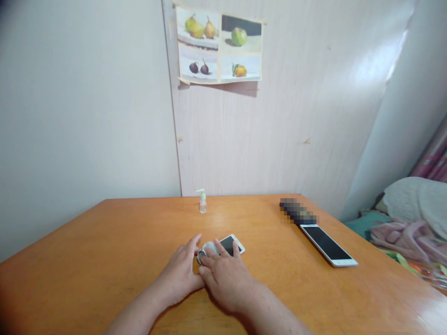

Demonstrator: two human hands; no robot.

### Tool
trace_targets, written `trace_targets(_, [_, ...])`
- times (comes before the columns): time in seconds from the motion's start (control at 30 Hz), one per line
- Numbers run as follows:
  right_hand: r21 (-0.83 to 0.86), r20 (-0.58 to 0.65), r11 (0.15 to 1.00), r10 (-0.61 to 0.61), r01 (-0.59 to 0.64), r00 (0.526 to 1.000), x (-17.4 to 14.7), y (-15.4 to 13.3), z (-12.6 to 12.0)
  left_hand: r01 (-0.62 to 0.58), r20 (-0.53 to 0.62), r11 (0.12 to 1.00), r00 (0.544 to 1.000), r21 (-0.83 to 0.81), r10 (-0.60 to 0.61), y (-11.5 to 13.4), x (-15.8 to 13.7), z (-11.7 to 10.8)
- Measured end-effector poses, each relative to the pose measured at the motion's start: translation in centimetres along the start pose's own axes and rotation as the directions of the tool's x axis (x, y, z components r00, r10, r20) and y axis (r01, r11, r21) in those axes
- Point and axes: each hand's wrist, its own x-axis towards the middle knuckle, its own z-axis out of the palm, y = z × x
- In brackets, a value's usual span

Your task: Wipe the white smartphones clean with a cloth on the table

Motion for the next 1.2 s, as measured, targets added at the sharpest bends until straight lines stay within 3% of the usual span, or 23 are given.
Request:
trace_targets(0.07, [-0.006, -0.009, 0.998, 0.061, -0.061, 0.998, 0.2, 0.3, -0.1, -0.008, -0.003, 1.0, 1.0, 0.007, 0.008, -0.1, 0.0, 0.0])
trace_targets(0.2, [-0.078, -0.039, 0.942, 0.323, -0.325, 0.946, 0.2, 2.9, -1.8, 0.005, 0.015, 1.0, 1.0, 0.012, -0.005, 0.1, 0.0, -0.2])
trace_targets(0.4, [-0.128, 0.019, 0.952, 0.282, -0.278, 0.959, -1.9, 3.8, -3.9, -0.022, 0.015, 0.999, 1.0, 0.048, 0.021, -0.3, 0.2, 0.0])
trace_targets(0.63, [-0.1, -0.049, 0.944, 0.31, -0.313, 0.95, 0.1, 4.2, -2.2, -0.083, 0.014, 0.995, 0.997, 0.058, 0.082, -0.2, 0.1, 0.1])
trace_targets(0.87, [-0.151, 0.016, 0.936, 0.324, -0.318, 0.946, -1.7, 4.1, -3.8, -0.055, 0.018, 0.997, 0.998, 0.049, 0.054, -0.2, 0.1, 0.1])
trace_targets(1.07, [-0.126, -0.048, 0.939, 0.318, -0.321, 0.947, 0.0, 4.6, -2.5, -0.049, 0.025, 0.998, 0.999, 0.029, 0.048, 0.0, 0.1, -0.2])
trace_targets(1.2, [-0.153, -0.018, 0.933, 0.328, -0.327, 0.945, -0.6, 4.8, -3.3, -0.025, 0.04, 0.999, 0.999, 0.029, 0.024, 0.2, 0.0, -0.5])
